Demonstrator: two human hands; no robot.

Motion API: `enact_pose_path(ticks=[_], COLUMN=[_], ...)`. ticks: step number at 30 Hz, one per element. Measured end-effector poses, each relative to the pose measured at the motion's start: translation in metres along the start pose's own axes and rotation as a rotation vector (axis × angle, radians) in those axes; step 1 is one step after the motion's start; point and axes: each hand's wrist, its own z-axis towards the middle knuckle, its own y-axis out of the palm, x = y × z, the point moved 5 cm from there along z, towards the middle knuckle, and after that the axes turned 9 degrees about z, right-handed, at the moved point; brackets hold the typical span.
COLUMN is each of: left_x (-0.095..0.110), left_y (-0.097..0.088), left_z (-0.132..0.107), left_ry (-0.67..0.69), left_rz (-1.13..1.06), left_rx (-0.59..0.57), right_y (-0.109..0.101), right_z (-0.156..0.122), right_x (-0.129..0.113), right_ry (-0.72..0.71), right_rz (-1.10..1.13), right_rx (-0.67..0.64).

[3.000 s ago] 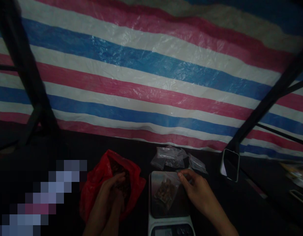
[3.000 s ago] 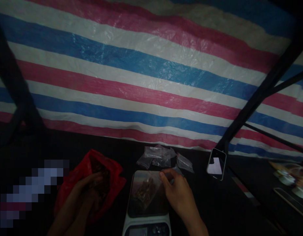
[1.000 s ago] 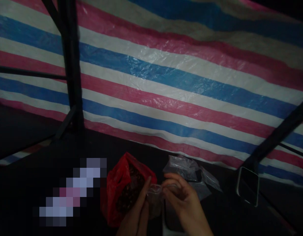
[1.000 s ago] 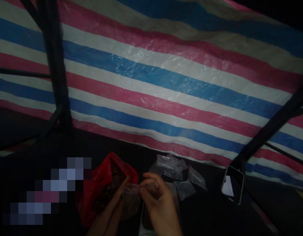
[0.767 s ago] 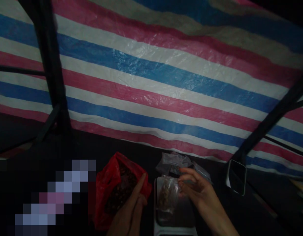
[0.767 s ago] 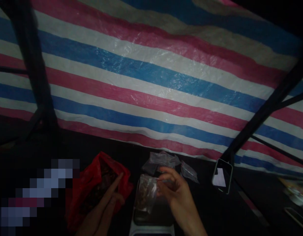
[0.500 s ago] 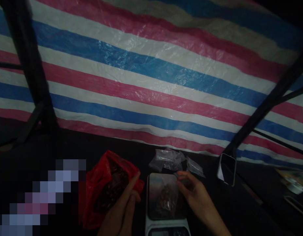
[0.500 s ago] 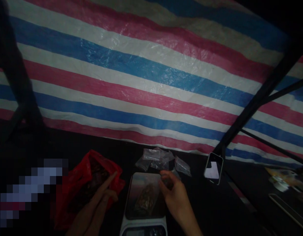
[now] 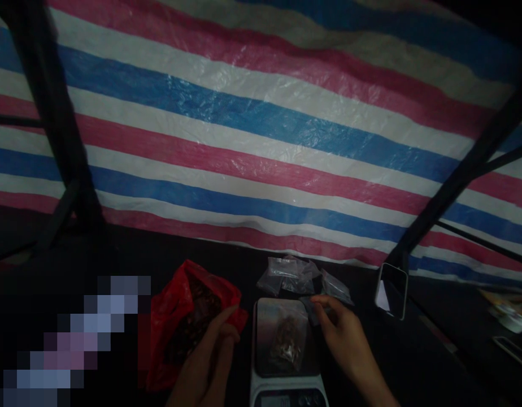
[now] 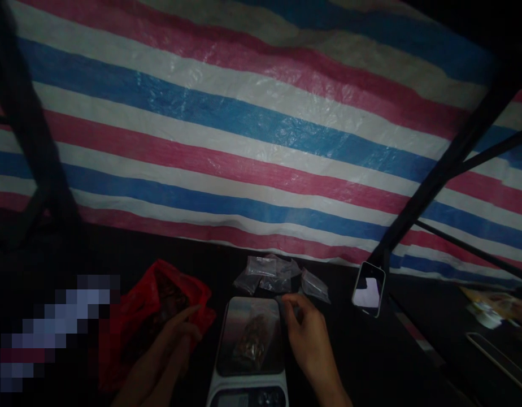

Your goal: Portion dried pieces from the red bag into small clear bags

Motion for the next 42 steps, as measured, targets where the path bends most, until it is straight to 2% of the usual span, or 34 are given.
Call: enact_pose_path(ticks=[2, 5, 8, 10, 13, 16, 17, 21, 24, 29, 34, 39, 42], left_x=[0.001, 0.008, 0.016, 0.016, 0.004, -0.009, -0.010, -0.002, 0.006, 0.021, 0.019, 0.003, -0.002], left_y=[-0.002, -0.009, -0.021, -0.027, -0.032, -0.026, -0.023, -0.004, 0.003, -0.010, -0.042, -0.066, -0.069], left_z=[0.004, 0.005, 0.001, 0.001, 0.010, 0.019, 0.021, 0.018, 0.013, 0.013, 0.034, 0.045, 0.041], left_ry=[0.063, 0.235, 0.441, 0.529, 0.513, 0.492, 0.532, 0.843, 0.943, 0.917, 0.784, 0.628, 0.632], left_rz=[0.023, 0.094, 0.320, 0.521, 0.762, 0.862, 0.870, 0.849, 0.822, 0.780, 0.862, 0.945, 1.005], left_rx=[-0.027, -0.039, -0.053, -0.077, -0.149, -0.218, -0.206, -0.064, 0.005, 0.174, 0.342, 0.333, 0.306], right_y=[0.005, 0.008, 0.010, 0.010, 0.010, 0.011, 0.011, 0.014, 0.016, 0.019, 0.016, 0.009, 0.013], right_z=[0.000, 0.001, 0.002, 0.002, 0.003, 0.003, 0.003, 0.002, 0.000, -0.002, 0.000, 0.002, 0.002], right_x=[-0.006, -0.010, -0.009, -0.007, -0.005, -0.003, -0.002, 0.006, 0.013, 0.017, 0.016, 0.011, 0.006], right_ry=[-0.032, -0.049, -0.050, -0.047, -0.025, -0.004, 0.004, 0.040, 0.070, 0.085, 0.077, 0.059, 0.027], right_rz=[0.001, -0.004, 0.000, 0.003, -0.006, -0.018, -0.024, -0.081, -0.107, -0.112, -0.105, -0.113, -0.083], right_rx=[-0.002, 0.008, 0.012, 0.008, -0.003, -0.029, -0.039, -0.070, -0.095, -0.109, -0.100, -0.066, -0.086])
